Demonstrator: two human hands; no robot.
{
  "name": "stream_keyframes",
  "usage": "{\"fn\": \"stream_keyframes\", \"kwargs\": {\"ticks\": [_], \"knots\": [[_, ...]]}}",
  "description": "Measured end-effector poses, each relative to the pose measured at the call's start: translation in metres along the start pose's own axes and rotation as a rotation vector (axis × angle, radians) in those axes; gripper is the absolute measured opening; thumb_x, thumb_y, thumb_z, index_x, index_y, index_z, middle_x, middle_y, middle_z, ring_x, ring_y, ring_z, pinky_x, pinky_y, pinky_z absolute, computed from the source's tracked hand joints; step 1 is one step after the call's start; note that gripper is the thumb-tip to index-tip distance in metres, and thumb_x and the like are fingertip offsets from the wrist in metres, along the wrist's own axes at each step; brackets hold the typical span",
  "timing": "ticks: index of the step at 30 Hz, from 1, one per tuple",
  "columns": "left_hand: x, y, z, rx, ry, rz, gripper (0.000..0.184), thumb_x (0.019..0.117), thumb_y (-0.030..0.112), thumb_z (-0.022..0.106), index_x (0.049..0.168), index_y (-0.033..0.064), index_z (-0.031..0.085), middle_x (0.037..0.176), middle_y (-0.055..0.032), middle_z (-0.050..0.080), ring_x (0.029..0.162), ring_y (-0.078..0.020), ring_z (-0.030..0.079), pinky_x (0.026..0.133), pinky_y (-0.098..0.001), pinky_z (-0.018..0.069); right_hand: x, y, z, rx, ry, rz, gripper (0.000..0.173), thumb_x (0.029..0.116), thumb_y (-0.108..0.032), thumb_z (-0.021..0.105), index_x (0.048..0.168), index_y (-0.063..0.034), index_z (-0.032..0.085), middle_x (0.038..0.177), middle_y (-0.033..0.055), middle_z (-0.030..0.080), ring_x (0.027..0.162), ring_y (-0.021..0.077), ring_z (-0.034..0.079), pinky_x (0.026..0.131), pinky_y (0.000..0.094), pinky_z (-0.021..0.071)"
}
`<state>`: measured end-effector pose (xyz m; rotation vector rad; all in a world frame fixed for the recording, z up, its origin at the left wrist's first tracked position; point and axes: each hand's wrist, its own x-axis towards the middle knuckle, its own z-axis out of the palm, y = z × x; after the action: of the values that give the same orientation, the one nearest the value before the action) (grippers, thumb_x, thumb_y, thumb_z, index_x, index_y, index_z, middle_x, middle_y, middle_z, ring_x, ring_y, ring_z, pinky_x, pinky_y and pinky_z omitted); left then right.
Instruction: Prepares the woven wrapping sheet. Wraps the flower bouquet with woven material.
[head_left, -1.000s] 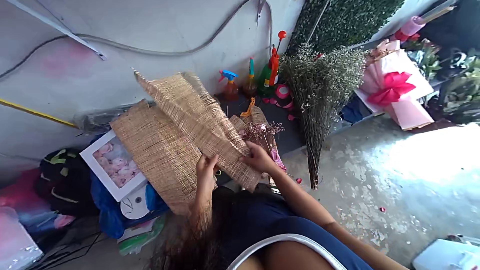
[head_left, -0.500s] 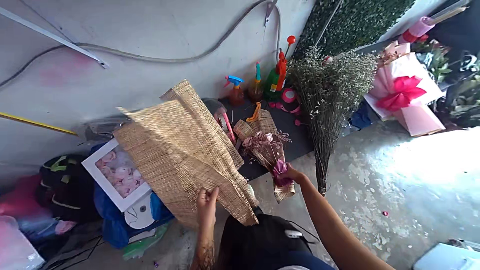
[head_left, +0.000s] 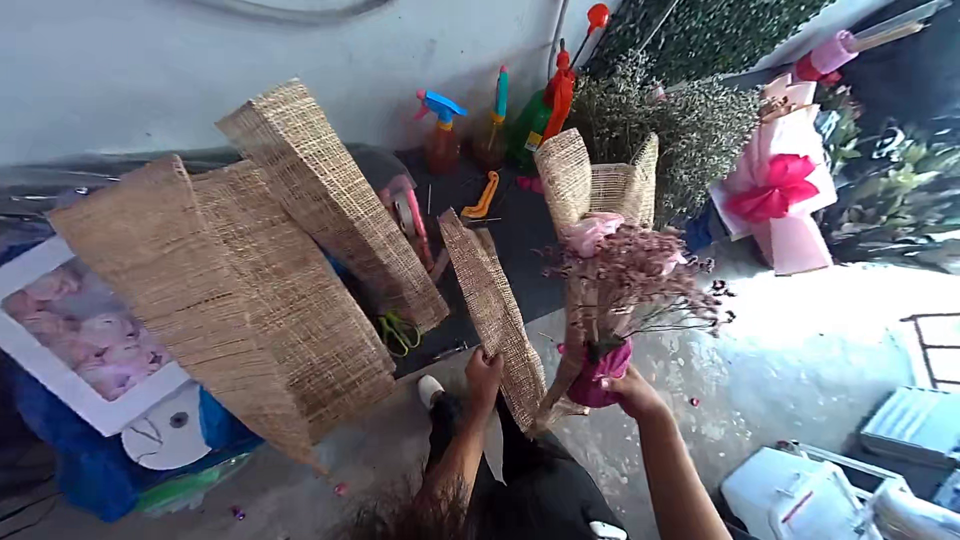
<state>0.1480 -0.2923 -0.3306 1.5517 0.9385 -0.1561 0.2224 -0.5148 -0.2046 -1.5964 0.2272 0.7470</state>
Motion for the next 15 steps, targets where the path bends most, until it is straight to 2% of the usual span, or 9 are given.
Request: {"fn": "stream_keyframes", "kwargs": {"ticks": [3, 5, 7, 9, 10, 13, 15], "knots": [[0.02, -0.015, 0.032, 0.125, 0.059, -0.092, 0.04, 0.0929, 0.014, 0.07, 0.124, -0.0095, 0.063, 0.113, -0.0283, 0.069, 0.11, -0.0398, 0.067, 0.1, -0.055, 0.0497, 0.033, 0.009, 0.008, -0.055, -0.079, 0.119, 0.084, 0.0622, -0.014, 0.081, 0.136, 0.0009, 0.043, 0.106, 0.0034, 0.069, 0.093, 0.0084, 0.069, 0.084, 0.0302, 0.0598], [0.027, -0.022, 0.041, 0.199, 0.092, -0.163, 0.038, 0.095, 0.015, 0.068, 0.125, -0.0091, 0.062, 0.112, -0.0289, 0.069, 0.11, -0.0418, 0.067, 0.099, -0.057, 0.0489, 0.055, 0.014, 0.004, -0.074, -0.141, 0.19, 0.081, 0.0693, -0.014, 0.077, 0.14, 0.0025, 0.04, 0.109, 0.0075, 0.067, 0.094, 0.0111, 0.068, 0.085, 0.0321, 0.059], [0.03, -0.024, 0.044, 0.271, 0.121, -0.204, 0.039, 0.0973, 0.016, 0.065, 0.127, -0.0085, 0.061, 0.114, -0.0288, 0.069, 0.112, -0.042, 0.066, 0.101, -0.0566, 0.0485, 0.064, 0.006, -0.001, -0.025, -0.201, 0.226, 0.072, 0.0724, -0.019, 0.077, 0.134, -0.0004, 0.045, 0.101, 0.0036, 0.069, 0.087, 0.01, 0.069, 0.081, 0.0316, 0.0604], [0.031, -0.021, 0.047, 0.301, 0.152, -0.234, 0.04, 0.0968, 0.018, 0.065, 0.128, -0.008, 0.062, 0.115, -0.0284, 0.069, 0.114, -0.0423, 0.066, 0.102, -0.0569, 0.0476, 0.066, -0.004, -0.004, 0.019, -0.247, 0.228, 0.067, 0.0689, -0.024, 0.081, 0.125, -0.0045, 0.051, 0.094, -0.0011, 0.073, 0.082, 0.0083, 0.071, 0.077, 0.0304, 0.0619], [0.03, -0.018, 0.048, 0.295, 0.162, -0.242, 0.041, 0.096, 0.018, 0.066, 0.127, -0.0079, 0.063, 0.116, -0.0287, 0.069, 0.114, -0.0427, 0.065, 0.102, -0.0573, 0.0474, 0.068, -0.004, -0.004, 0.009, -0.26, 0.218, 0.069, 0.068, -0.023, 0.083, 0.126, -0.0036, 0.051, 0.096, -0.0002, 0.072, 0.085, 0.0086, 0.071, 0.079, 0.0306, 0.0615], [0.024, -0.016, 0.055, 0.201, 0.12, -0.238, 0.043, 0.0957, 0.016, 0.068, 0.129, -0.0092, 0.061, 0.121, -0.03, 0.066, 0.118, -0.042, 0.063, 0.105, -0.056, 0.0457, 0.088, 0.031, 0.001, -0.079, -0.285, 0.199, 0.09, 0.072, -0.009, 0.08, 0.147, 0.0039, 0.032, 0.121, 0.0134, 0.064, 0.106, 0.0153, 0.067, 0.093, 0.034, 0.0576], [0.019, -0.019, 0.06, 0.111, 0.094, -0.174, 0.043, 0.0933, 0.01, 0.07, 0.13, -0.0099, 0.06, 0.124, -0.029, 0.066, 0.121, -0.0385, 0.063, 0.107, -0.0522, 0.0458, 0.107, 0.064, 0.003, -0.11, -0.283, 0.215, 0.089, 0.0754, -0.004, 0.079, 0.149, 0.0042, 0.03, 0.127, 0.0185, 0.061, 0.111, 0.0186, 0.065, 0.095, 0.0352, 0.0568]]}}
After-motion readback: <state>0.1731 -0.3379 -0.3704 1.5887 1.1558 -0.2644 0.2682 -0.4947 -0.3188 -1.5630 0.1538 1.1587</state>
